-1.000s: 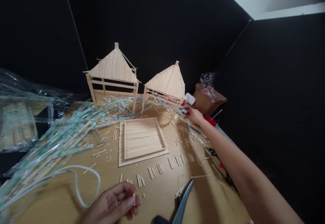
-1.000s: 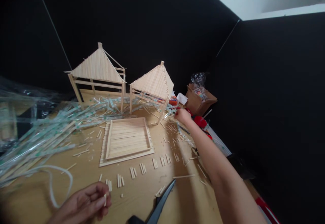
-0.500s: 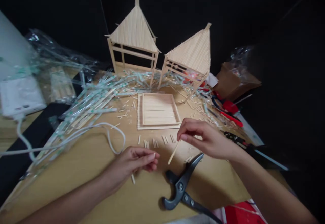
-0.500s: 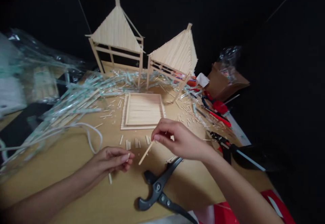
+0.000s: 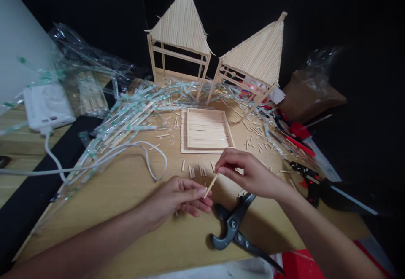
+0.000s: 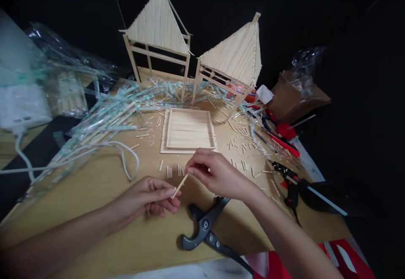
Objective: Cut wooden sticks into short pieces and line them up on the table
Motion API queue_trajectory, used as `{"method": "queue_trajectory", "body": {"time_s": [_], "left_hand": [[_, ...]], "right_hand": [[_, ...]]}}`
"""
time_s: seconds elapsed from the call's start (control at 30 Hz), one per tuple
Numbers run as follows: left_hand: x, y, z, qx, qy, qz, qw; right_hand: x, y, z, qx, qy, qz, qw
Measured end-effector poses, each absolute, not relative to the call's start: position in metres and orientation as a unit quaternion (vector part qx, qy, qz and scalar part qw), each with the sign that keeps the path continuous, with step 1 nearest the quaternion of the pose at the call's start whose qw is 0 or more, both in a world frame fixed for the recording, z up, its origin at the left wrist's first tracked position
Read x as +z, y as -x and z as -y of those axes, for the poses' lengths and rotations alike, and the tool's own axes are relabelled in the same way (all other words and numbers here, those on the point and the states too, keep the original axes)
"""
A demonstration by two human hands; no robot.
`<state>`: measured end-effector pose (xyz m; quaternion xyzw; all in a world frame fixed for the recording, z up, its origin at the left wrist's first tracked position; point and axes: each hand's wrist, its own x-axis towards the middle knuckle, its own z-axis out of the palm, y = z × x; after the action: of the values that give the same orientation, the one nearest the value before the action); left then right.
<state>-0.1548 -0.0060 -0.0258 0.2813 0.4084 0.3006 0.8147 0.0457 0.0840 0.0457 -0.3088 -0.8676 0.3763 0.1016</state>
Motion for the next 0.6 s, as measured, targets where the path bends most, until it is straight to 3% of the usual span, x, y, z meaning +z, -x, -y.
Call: {"method": "queue_trajectory", "body": {"time_s": [0.6], "left_hand": [[-0.03,0.1556,0.0046,0.291,-0.296,-0.401,0.817]], "right_hand": [[0.0394,-0.0424,-0.0804,0.349,0.297,0.879,0.134]]}}
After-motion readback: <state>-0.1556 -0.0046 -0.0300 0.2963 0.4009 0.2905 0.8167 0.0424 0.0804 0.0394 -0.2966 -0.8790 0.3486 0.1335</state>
